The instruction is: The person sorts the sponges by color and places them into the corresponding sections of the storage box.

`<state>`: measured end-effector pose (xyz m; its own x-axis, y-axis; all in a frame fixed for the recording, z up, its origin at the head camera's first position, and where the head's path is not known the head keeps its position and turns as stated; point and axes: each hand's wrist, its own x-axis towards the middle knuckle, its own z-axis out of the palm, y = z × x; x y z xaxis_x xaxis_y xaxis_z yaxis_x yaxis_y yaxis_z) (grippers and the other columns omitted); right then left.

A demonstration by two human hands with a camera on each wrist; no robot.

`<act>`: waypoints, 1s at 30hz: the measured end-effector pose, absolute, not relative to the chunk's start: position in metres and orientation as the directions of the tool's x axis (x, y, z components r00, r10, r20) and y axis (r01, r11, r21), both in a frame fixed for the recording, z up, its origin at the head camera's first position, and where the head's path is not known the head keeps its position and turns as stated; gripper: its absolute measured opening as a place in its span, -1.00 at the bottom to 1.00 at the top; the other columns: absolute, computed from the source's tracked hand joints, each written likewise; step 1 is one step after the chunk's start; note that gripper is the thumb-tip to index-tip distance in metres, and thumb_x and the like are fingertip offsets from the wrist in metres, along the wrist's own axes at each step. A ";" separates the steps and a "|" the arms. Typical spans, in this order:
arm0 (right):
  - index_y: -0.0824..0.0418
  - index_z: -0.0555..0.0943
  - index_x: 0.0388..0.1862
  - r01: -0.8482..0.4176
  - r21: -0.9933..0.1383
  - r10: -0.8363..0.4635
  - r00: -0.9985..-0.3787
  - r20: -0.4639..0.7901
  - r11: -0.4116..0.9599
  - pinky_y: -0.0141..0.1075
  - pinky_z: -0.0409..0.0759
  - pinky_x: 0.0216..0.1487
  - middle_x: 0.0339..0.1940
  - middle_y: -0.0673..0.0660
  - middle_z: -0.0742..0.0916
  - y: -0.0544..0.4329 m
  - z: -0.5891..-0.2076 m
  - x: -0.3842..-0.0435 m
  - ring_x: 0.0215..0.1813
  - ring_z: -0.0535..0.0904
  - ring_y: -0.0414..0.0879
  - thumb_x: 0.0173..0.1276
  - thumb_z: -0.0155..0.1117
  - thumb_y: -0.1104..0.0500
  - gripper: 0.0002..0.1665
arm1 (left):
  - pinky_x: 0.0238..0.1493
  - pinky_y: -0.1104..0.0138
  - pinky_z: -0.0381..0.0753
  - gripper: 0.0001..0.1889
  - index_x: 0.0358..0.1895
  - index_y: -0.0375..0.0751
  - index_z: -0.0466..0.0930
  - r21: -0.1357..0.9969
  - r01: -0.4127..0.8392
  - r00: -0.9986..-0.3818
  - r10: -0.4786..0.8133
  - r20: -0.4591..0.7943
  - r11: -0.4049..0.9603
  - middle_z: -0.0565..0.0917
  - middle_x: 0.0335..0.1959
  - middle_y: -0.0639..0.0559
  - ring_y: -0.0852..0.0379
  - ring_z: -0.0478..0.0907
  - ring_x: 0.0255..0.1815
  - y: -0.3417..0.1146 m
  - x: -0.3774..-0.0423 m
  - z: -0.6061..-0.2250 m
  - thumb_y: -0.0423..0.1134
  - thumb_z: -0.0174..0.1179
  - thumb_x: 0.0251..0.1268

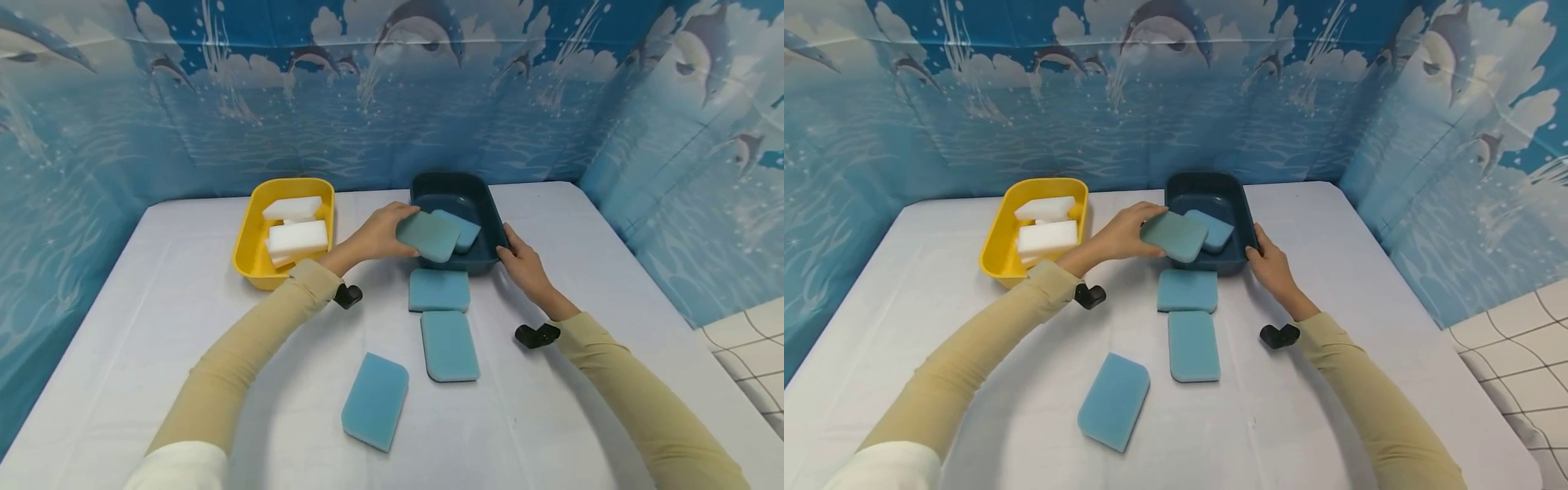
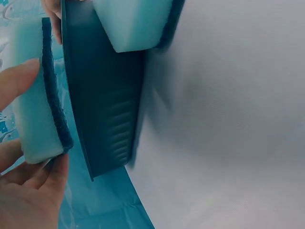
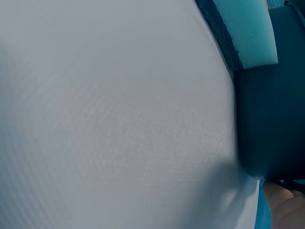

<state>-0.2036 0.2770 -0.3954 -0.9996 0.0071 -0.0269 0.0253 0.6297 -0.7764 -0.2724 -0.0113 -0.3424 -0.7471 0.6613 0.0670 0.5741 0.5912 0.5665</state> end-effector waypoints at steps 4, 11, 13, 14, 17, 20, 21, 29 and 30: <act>0.13 -0.23 0.53 0.024 -0.781 0.008 -1.000 -0.025 0.624 0.09 0.01 0.50 0.56 0.16 -0.04 0.277 -0.396 -0.203 0.57 -0.13 0.15 0.52 -0.29 0.05 -0.30 | 0.33 0.17 0.39 -0.14 0.42 -0.20 0.17 0.565 0.557 -0.770 0.633 0.077 0.609 0.29 0.38 -0.13 -0.03 0.30 0.35 -0.004 -0.275 -0.342 -0.07 0.37 0.03; 0.18 -0.22 0.52 0.027 -0.778 0.013 -1.000 -0.024 0.627 0.10 0.00 0.50 0.56 0.18 -0.04 0.277 -0.397 -0.203 0.56 -0.12 0.17 0.53 -0.30 0.04 -0.30 | 0.38 0.16 0.34 -0.13 0.42 -0.20 0.16 0.564 0.536 -0.799 0.594 0.098 0.628 0.27 0.40 -0.15 -0.04 0.27 0.39 0.010 -0.282 -0.345 -0.04 0.37 0.04; 0.19 -0.21 0.52 0.026 -0.776 0.015 -1.000 -0.022 0.630 0.10 0.01 0.50 0.56 0.20 -0.04 0.276 -0.397 -0.203 0.56 -0.12 0.18 0.53 -0.30 0.05 -0.30 | 0.37 0.16 0.34 -0.12 0.42 -0.20 0.15 0.569 0.530 -0.806 0.581 0.109 0.628 0.28 0.40 -0.15 -0.05 0.27 0.38 0.015 -0.285 -0.346 -0.03 0.37 0.04; 0.20 -0.21 0.52 0.025 -0.777 0.016 -1.000 -0.020 0.629 0.10 0.01 0.50 0.56 0.20 -0.04 0.276 -0.397 -0.203 0.56 -0.12 0.19 0.52 -0.30 0.05 -0.30 | 0.37 0.16 0.35 -0.12 0.42 -0.21 0.15 0.569 0.528 -0.810 0.575 0.115 0.630 0.28 0.40 -0.15 -0.05 0.28 0.38 0.018 -0.286 -0.346 -0.02 0.36 0.04; 0.22 -0.21 0.52 0.018 -0.777 0.013 -1.000 -0.012 0.630 0.10 0.00 0.50 0.55 0.22 -0.03 0.277 -0.397 -0.204 0.56 -0.11 0.20 0.52 -0.29 0.08 -0.30 | 0.35 0.16 0.37 -0.12 0.42 -0.22 0.15 0.576 0.514 -0.823 0.555 0.123 0.636 0.30 0.38 -0.16 -0.05 0.30 0.36 0.026 -0.289 -0.348 -0.01 0.36 0.05; 0.23 -0.20 0.52 0.014 -0.777 0.010 -1.000 -0.010 0.629 0.09 -0.01 0.51 0.55 0.22 -0.02 0.277 -0.398 -0.204 0.56 -0.12 0.19 0.52 -0.28 0.09 -0.30 | 0.34 0.17 0.38 -0.13 0.42 -0.22 0.15 0.588 0.496 -0.833 0.542 0.114 0.639 0.29 0.38 -0.16 -0.05 0.31 0.35 0.033 -0.291 -0.350 -0.02 0.35 0.06; 0.23 -0.20 0.52 0.014 -0.776 0.009 -1.000 -0.010 0.631 0.10 -0.01 0.51 0.55 0.22 -0.02 0.277 -0.398 -0.204 0.56 -0.12 0.19 0.52 -0.28 0.09 -0.30 | 0.34 0.17 0.38 -0.14 0.42 -0.22 0.15 0.590 0.493 -0.834 0.541 0.111 0.639 0.28 0.38 -0.16 -0.05 0.30 0.35 0.035 -0.291 -0.350 -0.03 0.34 0.07; 0.20 -0.21 0.52 0.013 -0.782 0.008 -1.000 -0.010 0.623 0.09 0.00 0.51 0.56 0.19 -0.03 0.278 -0.399 -0.204 0.56 -0.12 0.17 0.52 -0.29 0.07 -0.30 | 0.31 0.22 0.41 -0.22 0.43 -0.21 0.12 0.576 0.454 -0.867 0.487 0.110 0.679 0.27 0.36 -0.16 -0.03 0.31 0.34 0.043 -0.292 -0.350 -0.12 0.27 0.18; 0.20 -0.20 0.52 0.011 -0.782 0.007 -1.000 -0.009 0.623 0.08 0.00 0.51 0.56 0.19 -0.02 0.278 -0.399 -0.204 0.56 -0.12 0.17 0.52 -0.28 0.07 -0.30 | 0.29 0.22 0.43 -0.23 0.43 -0.20 0.12 0.569 0.449 -0.873 0.474 0.115 0.689 0.29 0.35 -0.16 -0.03 0.34 0.31 0.044 -0.292 -0.351 -0.13 0.27 0.19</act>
<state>-0.2041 0.2779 -0.3988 -0.9999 0.0071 -0.0085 0.0111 0.6228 -0.7823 -0.2919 0.0440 -0.3508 -0.8728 0.4744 0.1149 0.4493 0.6888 0.5689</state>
